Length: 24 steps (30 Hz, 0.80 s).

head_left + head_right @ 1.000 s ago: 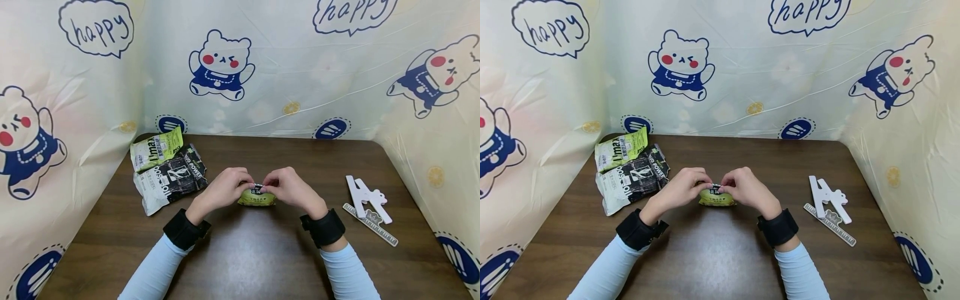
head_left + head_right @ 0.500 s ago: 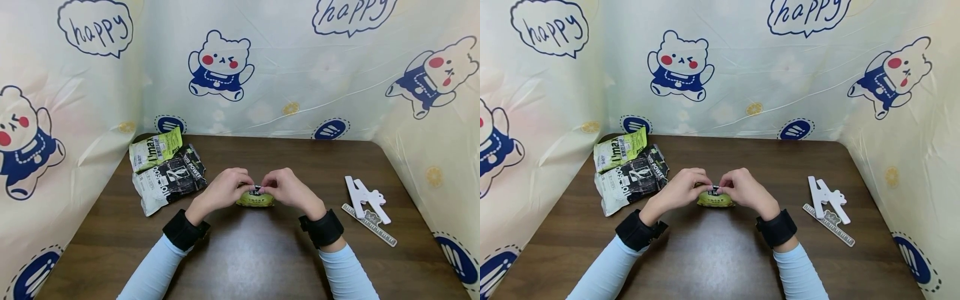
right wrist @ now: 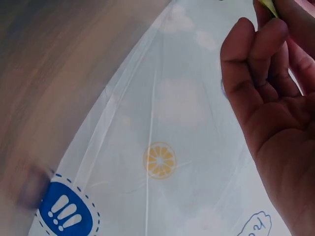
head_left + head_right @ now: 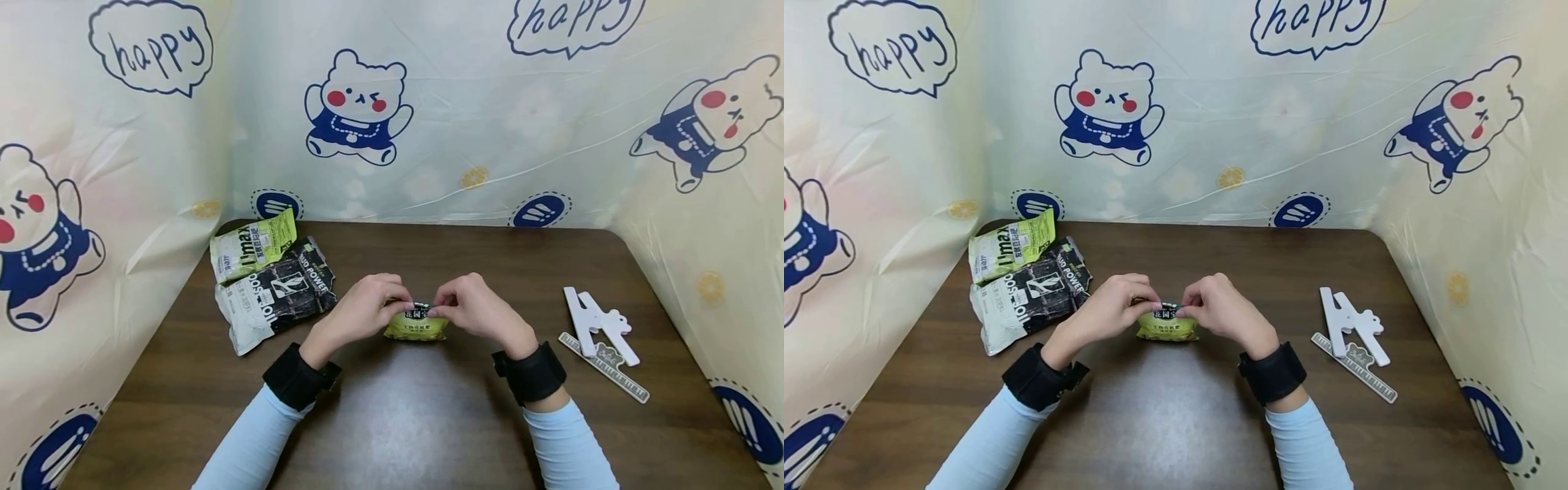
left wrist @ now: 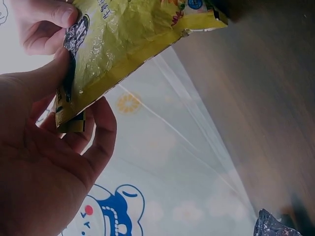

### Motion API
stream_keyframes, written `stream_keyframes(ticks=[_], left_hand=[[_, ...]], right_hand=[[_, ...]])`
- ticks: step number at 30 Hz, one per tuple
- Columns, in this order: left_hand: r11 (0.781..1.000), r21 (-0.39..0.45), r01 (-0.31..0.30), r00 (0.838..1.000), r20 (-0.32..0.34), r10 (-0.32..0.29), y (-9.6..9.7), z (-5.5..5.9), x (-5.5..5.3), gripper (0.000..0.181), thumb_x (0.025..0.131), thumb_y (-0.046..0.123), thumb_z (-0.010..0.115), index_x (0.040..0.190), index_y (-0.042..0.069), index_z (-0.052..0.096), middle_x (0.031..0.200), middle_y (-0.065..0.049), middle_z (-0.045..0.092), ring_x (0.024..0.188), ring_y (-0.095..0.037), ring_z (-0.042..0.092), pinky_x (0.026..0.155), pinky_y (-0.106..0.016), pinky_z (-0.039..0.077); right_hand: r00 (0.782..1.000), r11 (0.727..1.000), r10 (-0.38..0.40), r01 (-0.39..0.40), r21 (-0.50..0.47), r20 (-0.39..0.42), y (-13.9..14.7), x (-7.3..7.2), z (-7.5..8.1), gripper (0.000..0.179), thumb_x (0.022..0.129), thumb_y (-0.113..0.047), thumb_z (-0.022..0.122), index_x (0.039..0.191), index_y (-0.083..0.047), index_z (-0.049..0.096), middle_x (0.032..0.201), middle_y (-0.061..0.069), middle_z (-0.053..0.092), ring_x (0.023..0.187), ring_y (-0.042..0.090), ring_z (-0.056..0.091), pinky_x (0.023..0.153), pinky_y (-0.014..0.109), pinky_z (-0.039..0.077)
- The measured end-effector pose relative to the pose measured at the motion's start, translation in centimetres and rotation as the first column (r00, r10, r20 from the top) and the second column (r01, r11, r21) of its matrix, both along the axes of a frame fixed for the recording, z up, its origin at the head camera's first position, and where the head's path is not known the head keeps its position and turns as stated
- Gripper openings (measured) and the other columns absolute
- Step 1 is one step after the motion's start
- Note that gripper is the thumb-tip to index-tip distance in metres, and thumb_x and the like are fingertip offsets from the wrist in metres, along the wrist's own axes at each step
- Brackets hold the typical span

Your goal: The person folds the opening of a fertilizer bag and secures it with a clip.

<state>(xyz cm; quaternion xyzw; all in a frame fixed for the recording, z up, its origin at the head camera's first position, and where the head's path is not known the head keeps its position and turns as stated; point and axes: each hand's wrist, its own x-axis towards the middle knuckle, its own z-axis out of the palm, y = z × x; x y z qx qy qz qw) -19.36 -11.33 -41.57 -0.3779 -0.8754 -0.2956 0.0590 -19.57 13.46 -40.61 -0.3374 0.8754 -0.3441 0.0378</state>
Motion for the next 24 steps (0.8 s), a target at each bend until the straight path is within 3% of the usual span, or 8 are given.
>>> stream_keyframes(ticks=[7,12,16,20,24], left_hand=[[1.000,0.008,-0.007,1.000,-0.003,0.007,-0.10,0.05,0.01,0.007,0.097,0.016,0.076,0.093,0.016,0.081,0.086,0.007,0.066,0.076,-0.008,0.058,0.066,-0.032,0.052],[1.000,-0.005,-0.025,0.999,0.026,0.025,-0.31,0.25,-0.05,0.007,0.097,0.018,0.076,0.094,0.017,0.082,0.086,0.007,0.068,0.073,-0.008,0.058,0.064,-0.032,0.051],[1.000,-0.012,-0.029,0.999,0.042,0.029,-0.36,0.33,-0.09,0.007,0.097,0.019,0.076,0.094,0.017,0.082,0.086,0.007,0.068,0.071,-0.008,0.058,0.063,-0.032,0.050],[1.000,-0.010,-0.014,0.999,0.030,0.014,-0.26,0.21,-0.09,0.008,0.097,0.017,0.076,0.094,0.016,0.082,0.086,0.007,0.068,0.071,-0.007,0.058,0.063,-0.031,0.051],[1.000,0.002,-0.012,1.000,0.003,0.012,-0.11,0.08,0.04,0.007,0.097,0.015,0.076,0.092,0.016,0.082,0.086,0.007,0.068,0.071,-0.007,0.059,0.063,-0.031,0.051]], right_hand=[[0.999,0.999,-0.029,0.028,0.039,0.045,0.79,-0.08,0.32,0.012,0.087,-0.015,0.086,0.077,-0.015,0.079,0.069,0.001,0.073,0.058,0.011,0.053,0.051,0.030,0.044],[0.999,0.999,-0.010,0.009,0.042,0.030,0.97,-0.25,0.22,0.014,0.090,-0.012,0.083,0.077,-0.011,0.079,0.067,0.008,0.072,0.054,0.010,0.047,0.050,0.028,0.038],[1.000,0.999,0.002,-0.002,0.034,0.014,0.92,-0.37,0.09,0.015,0.090,-0.012,0.083,0.076,-0.009,0.079,0.064,0.006,0.069,0.054,0.010,0.046,0.049,0.027,0.037],[1.000,1.000,0.005,-0.006,0.023,0.009,0.92,-0.39,0.01,0.015,0.089,-0.011,0.084,0.075,-0.009,0.078,0.064,0.002,0.066,0.056,0.011,0.047,0.050,0.028,0.039],[1.000,1.000,0.006,-0.006,0.005,-0.002,0.76,-0.34,-0.14,0.009,0.087,-0.012,0.085,0.081,-0.011,0.078,0.071,-0.001,0.069,0.062,0.013,0.054,0.053,0.031,0.048]])
